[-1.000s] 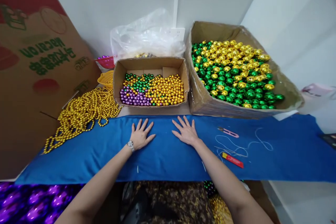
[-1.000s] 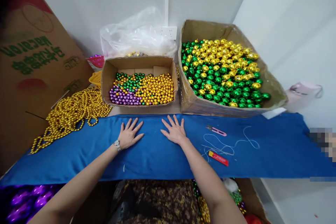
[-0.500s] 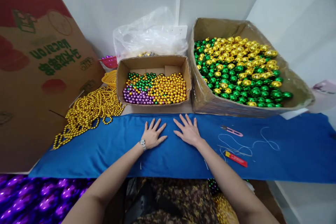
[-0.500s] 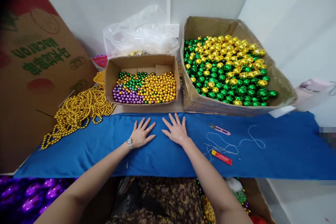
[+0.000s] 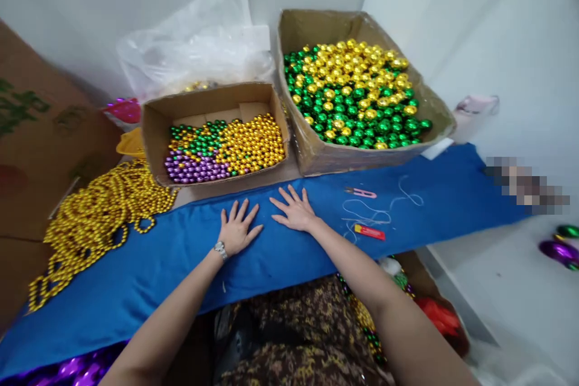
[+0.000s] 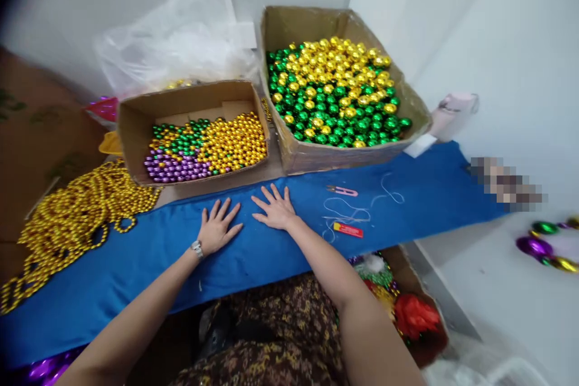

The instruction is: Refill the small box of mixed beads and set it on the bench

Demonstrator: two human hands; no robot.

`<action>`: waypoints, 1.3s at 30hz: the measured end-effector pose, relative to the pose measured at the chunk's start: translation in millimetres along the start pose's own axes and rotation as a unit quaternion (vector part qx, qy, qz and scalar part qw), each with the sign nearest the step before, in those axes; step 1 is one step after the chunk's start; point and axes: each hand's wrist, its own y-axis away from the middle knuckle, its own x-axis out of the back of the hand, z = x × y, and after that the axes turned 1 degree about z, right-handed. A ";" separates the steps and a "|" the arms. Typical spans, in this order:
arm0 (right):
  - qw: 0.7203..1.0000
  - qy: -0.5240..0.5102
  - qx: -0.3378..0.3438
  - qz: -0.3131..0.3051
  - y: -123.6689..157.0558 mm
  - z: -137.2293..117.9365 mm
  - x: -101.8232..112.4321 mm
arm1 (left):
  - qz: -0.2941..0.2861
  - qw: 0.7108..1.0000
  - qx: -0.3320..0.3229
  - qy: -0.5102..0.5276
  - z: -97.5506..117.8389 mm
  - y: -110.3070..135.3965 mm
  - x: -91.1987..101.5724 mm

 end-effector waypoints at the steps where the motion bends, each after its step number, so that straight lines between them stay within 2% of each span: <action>1: 1.000 -0.003 0.004 0.000 0.3 0.2 0.6 | 0.002 1.000 0.003 0.000 0.5 -0.3 0.1; 4: 1.000 -0.010 0.002 -0.001 1.4 1.0 2.9 | -0.003 0.999 0.011 0.031 2.9 -1.8 2.3; 6: 1.000 -0.011 -0.006 -0.004 2.4 0.4 5.9 | -0.006 0.995 0.027 0.091 3.0 -4.2 6.3; 8: 1.000 -0.018 -0.016 0.004 2.2 -1.6 11.7 | 0.016 0.976 0.073 0.205 -0.1 -9.2 13.4; 9: 0.999 -0.029 -0.020 0.021 1.3 -3.2 16.2 | 0.043 0.951 0.112 0.284 -3.2 -12.9 18.3; 10: 0.997 -0.047 -0.021 0.051 -0.3 -5.1 22.0 | 0.078 0.911 0.162 0.371 -7.2 -17.2 24.3; 11: 0.993 -0.070 -0.020 0.092 -2.9 -7.4 29.0 | 0.117 0.854 0.217 0.458 -11.9 -22.1 31.2; 14: 0.962 -0.137 0.001 0.236 -18.4 -15.1 55.9 | 0.195 0.651 0.353 0.643 -28.5 -37.9 55.7; 15: 0.951 -0.148 0.010 0.270 -27.1 -17.5 65.8 | 0.204 0.596 0.376 0.680 -34.1 -43.2 63.9; 16: 0.944 -0.150 0.018 0.292 -37.8 -19.5 75.4 | 0.207 0.552 0.387 0.709 -39.5 -48.5 71.5; 18: 0.944 -0.133 0.033 0.301 -64.5 -22.0 92.9 | 0.213 0.481 0.392 0.754 -48.9 -58.8 83.3; 21: 0.965 -0.060 0.024 0.254 -110.9 -22.3 111.1 | 0.224 0.412 0.401 0.787 -59.2 -72.1 90.4; 23: 0.978 -0.007 -0.008 0.207 -139.1 -20.6 117.2 | 0.227 0.390 0.411 0.792 -63.5 -78.4 89.0; 28: 0.989 0.057 -0.050 0.125 -183.2 -13.7 113.7 | 0.236 0.376 0.409 0.797 -68.2 -83.7 79.5; 34: 0.986 0.094 -0.036 0.135 -200.1 -10.8 97.6 | 0.249 0.369 0.392 0.805 -67.0 -82.0 75.2; 39: 0.983 0.095 -0.030 0.151 -206.8 -15.2 92.5 | 0.253 0.368 0.393 0.804 -66.5 -83.0 74.3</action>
